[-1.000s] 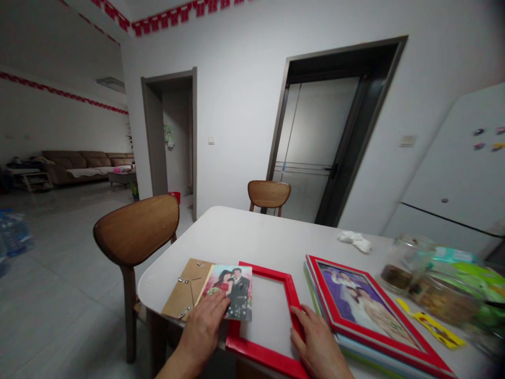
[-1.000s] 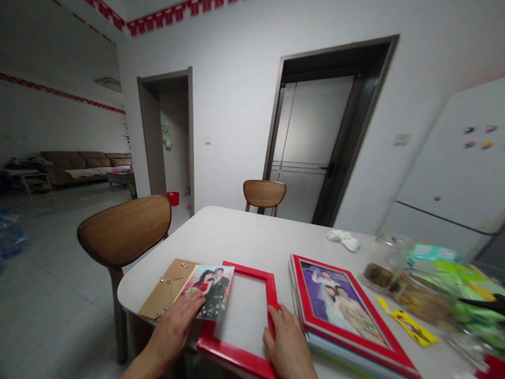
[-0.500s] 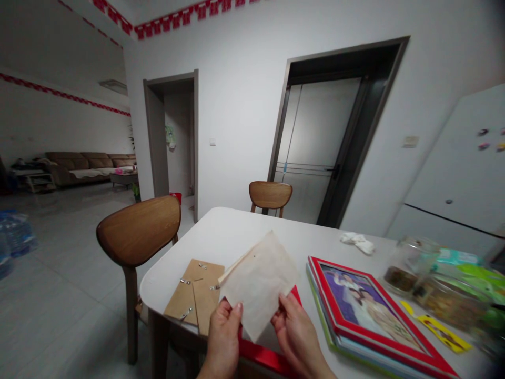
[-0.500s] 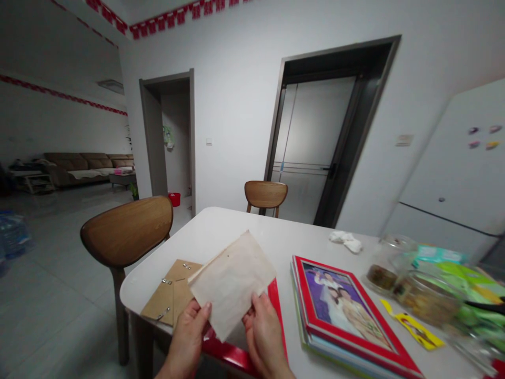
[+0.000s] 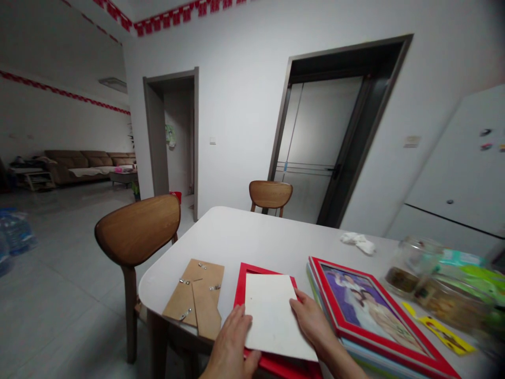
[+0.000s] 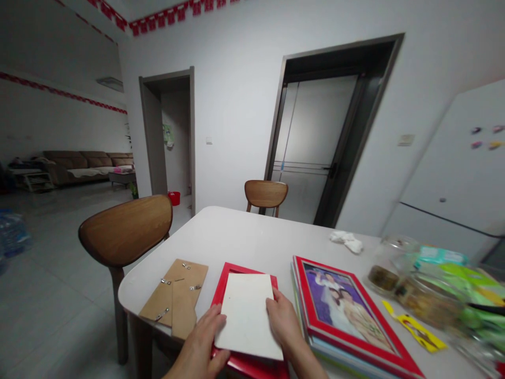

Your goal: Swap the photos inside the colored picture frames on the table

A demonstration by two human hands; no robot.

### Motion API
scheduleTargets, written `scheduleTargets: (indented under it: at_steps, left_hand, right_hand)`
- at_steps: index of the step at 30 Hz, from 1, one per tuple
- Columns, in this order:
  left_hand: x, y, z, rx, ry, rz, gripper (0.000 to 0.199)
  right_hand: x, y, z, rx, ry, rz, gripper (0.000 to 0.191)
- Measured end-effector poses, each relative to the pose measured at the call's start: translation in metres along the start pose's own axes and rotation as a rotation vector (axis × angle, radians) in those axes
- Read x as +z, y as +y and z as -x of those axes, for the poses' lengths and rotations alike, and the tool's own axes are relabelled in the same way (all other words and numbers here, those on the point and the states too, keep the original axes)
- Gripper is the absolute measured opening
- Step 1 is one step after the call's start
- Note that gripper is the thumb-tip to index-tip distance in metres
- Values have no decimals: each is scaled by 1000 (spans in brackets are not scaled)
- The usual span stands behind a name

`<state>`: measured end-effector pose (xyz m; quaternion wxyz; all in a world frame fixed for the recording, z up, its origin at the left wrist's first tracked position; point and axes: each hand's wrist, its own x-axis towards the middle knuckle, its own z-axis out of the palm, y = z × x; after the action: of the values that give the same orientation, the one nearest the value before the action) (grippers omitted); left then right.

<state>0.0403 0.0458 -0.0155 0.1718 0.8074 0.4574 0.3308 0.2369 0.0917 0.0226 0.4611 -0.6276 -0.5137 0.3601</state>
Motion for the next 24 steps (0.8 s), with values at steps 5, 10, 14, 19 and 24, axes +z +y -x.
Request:
scheduleTargets:
  at_steps: [5, 10, 14, 19, 24]
  left_hand:
    - [-2, -4, 1, 46, -15, -47, 50]
    - [-6, 3, -1, 27, -26, -63, 48]
    - [-18, 17, -4, -32, -137, -101, 37]
    - [-27, 25, -7, -59, -213, -108, 29]
    - [-23, 22, -7, -83, -218, -122, 27]
  right_hand:
    - [4, -2, 0, 46, -21, -43, 50]
    - [9, -7, 2, -9, 1, 140, 48]
    - [9, -5, 1, -142, 25, 437, 45]
    - [9, -3, 4, -155, 38, 815, 40]
    - [14, -4, 10, -167, 93, 995, 43]
